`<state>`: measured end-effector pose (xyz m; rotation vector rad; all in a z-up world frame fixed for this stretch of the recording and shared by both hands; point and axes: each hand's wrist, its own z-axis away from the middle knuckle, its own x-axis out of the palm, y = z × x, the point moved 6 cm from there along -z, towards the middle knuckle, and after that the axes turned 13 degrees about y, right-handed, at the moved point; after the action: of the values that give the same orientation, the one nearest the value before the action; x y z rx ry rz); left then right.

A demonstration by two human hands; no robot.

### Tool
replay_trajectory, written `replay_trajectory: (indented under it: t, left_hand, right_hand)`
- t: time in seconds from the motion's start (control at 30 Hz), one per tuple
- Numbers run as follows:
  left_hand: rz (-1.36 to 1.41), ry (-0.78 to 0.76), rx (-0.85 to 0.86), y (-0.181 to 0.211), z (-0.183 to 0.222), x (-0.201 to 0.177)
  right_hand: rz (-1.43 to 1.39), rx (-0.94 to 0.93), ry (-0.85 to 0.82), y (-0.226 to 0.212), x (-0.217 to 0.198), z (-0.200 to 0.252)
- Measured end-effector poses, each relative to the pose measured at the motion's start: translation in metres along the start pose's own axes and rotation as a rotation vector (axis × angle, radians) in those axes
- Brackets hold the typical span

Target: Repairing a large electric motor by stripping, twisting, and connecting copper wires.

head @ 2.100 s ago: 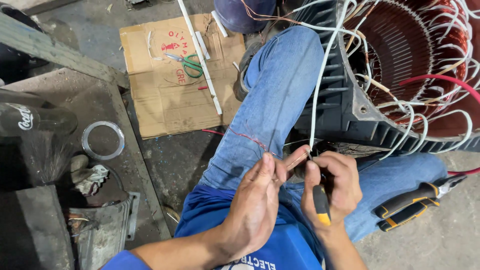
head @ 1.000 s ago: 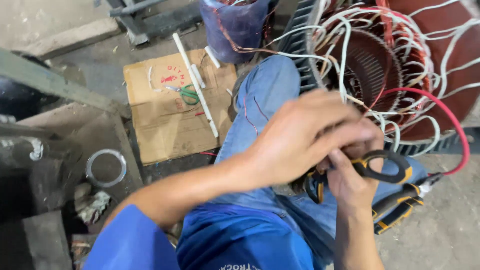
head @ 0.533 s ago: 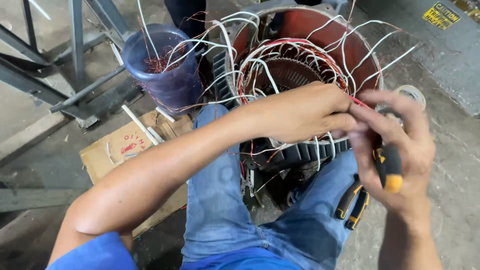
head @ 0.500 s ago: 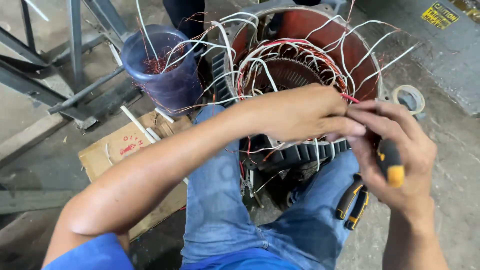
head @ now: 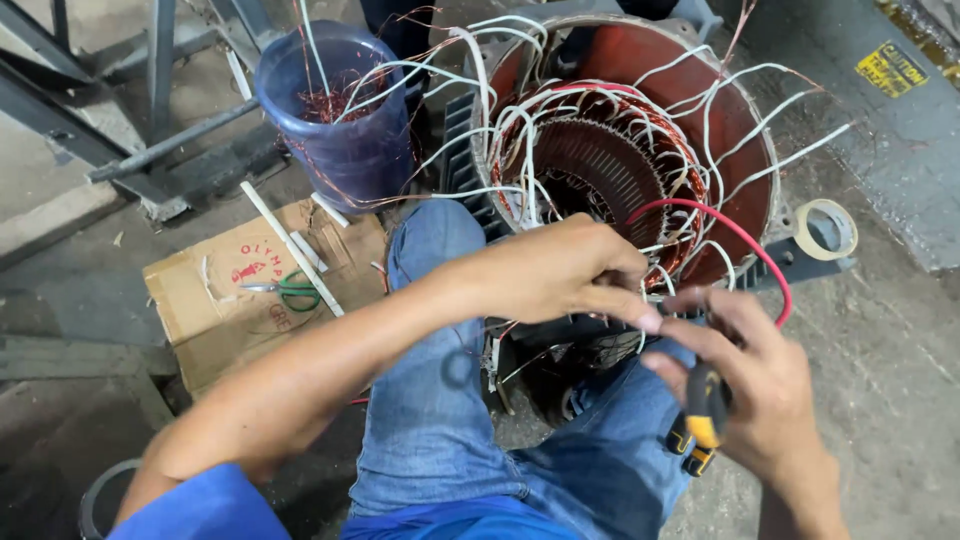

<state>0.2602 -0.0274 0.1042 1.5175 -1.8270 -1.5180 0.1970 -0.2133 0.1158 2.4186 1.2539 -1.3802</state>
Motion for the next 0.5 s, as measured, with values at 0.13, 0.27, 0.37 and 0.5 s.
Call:
replay_trajectory:
  t: [0.13,0.27,0.37,0.5]
  left_hand:
    - [0.04,0.048,-0.031,-0.005,0.013,0.005]
    - [0.127,-0.009,-0.112,-0.011,0.027,0.01]
    - [0.295,-0.036,-0.215,-0.014,0.046,0.007]
    - [0.227,0.356,-0.058,-0.015,0.076,0.0]
  right_hand:
    - [0.011,0.091,0.195,-0.009,0.012,0.027]
    - [0.068,0.071,0.071,-0.027,0.026,0.021]
    - [0.146,0.064,0.034,-0.029,0.039,0.033]
    - [0.042,0.153,0.042,-0.038,0.057,0.049]
